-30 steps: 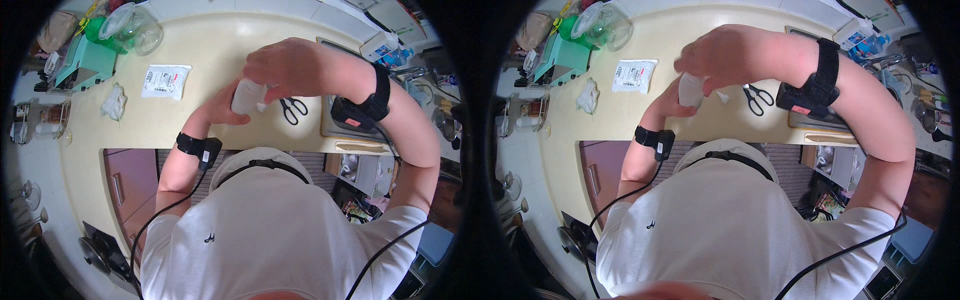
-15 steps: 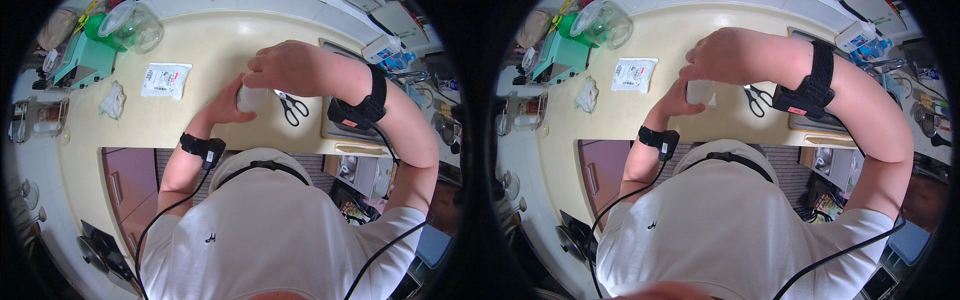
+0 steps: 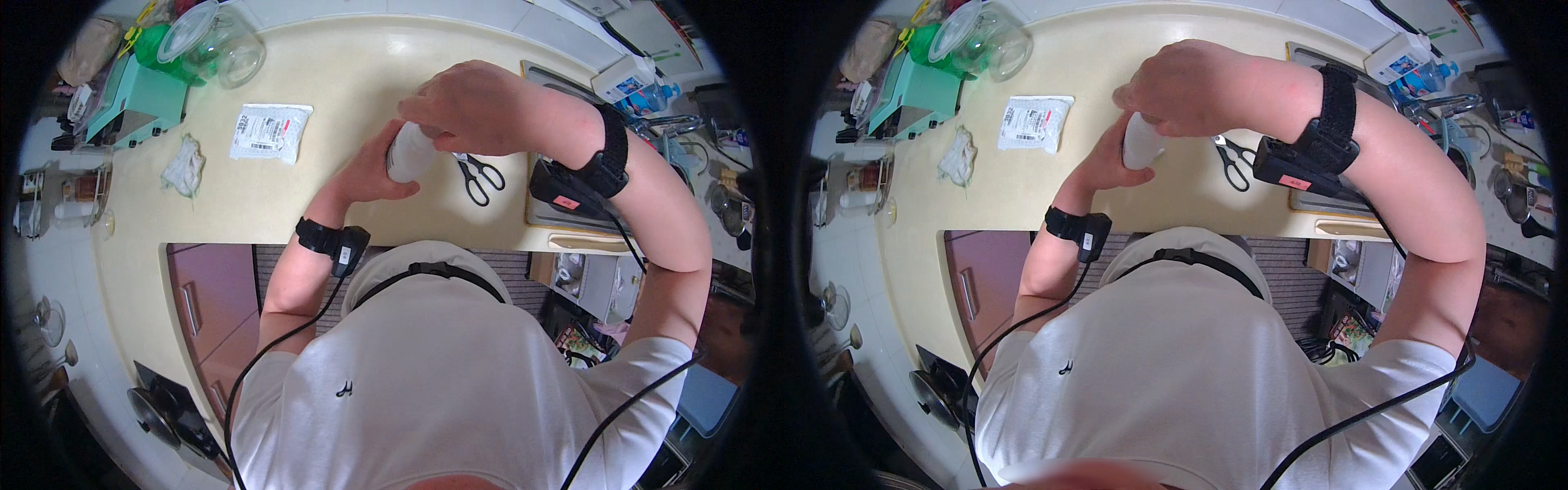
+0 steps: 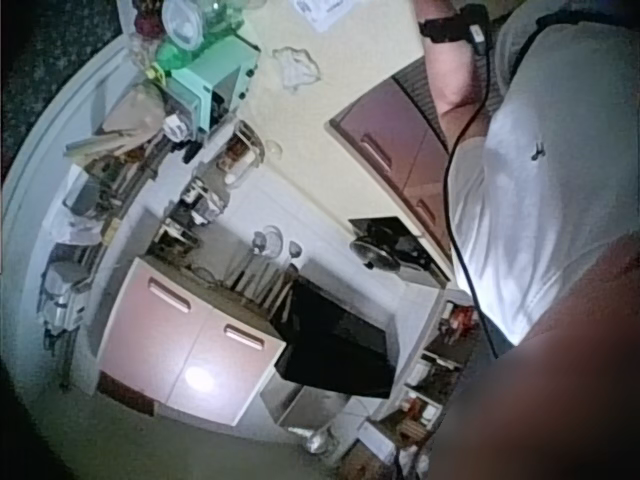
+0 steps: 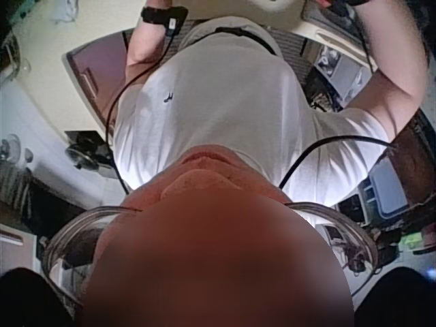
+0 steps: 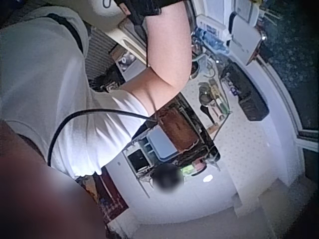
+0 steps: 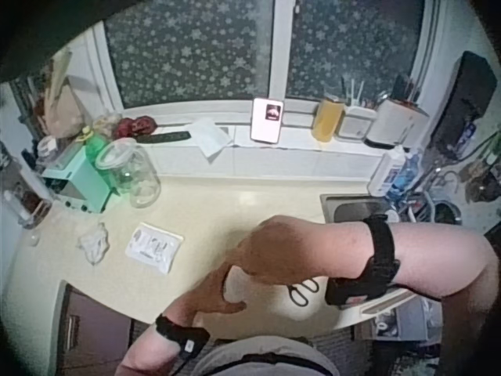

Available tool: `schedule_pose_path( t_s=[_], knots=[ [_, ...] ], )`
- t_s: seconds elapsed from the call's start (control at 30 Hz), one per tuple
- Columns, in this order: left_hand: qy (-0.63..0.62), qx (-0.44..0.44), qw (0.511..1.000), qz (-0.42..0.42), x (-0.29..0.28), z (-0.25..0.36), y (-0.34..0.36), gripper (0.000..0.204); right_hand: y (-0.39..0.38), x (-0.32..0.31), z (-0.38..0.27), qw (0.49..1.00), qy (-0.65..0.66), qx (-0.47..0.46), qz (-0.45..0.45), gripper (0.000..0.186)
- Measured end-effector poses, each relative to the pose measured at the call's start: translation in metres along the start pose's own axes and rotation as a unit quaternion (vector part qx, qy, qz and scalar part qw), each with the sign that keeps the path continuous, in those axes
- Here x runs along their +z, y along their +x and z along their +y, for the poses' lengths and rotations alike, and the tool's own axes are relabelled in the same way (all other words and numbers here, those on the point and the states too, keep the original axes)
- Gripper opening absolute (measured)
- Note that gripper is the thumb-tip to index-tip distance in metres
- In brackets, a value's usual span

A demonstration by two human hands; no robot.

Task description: The person opens a package, removes a white bottle, and uses scissors to cut the cap. They then use a knife to peel and slice a clove of garlic on the countertop.

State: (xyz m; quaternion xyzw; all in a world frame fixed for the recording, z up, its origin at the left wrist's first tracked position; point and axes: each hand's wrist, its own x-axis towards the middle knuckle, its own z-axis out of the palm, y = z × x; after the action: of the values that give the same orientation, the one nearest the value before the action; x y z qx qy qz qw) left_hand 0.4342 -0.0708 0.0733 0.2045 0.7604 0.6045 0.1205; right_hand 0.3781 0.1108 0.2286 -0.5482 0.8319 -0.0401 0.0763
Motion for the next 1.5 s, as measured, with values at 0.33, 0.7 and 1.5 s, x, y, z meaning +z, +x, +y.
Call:
schedule_pose_path(
  t_s=[0.33,0.7,1.5],
  knots=[
    [0.023,-0.016,0.999,-0.015,-0.004,-0.002,0.005,0.08,0.007,-0.009,-0.004,0.986,0.037,0.111,-0.117,0.019],
    [-0.011,-0.014,1.0,0.001,-0.003,-0.017,0.007,0.08,-0.005,-0.012,0.028,0.987,0.141,0.076,0.017,0.026],
    [0.039,-0.079,0.97,0.228,0.023,-0.126,-0.018,0.083,0.034,0.28,0.065,0.914,0.095,0.248,0.308,0.019]
  ],
)
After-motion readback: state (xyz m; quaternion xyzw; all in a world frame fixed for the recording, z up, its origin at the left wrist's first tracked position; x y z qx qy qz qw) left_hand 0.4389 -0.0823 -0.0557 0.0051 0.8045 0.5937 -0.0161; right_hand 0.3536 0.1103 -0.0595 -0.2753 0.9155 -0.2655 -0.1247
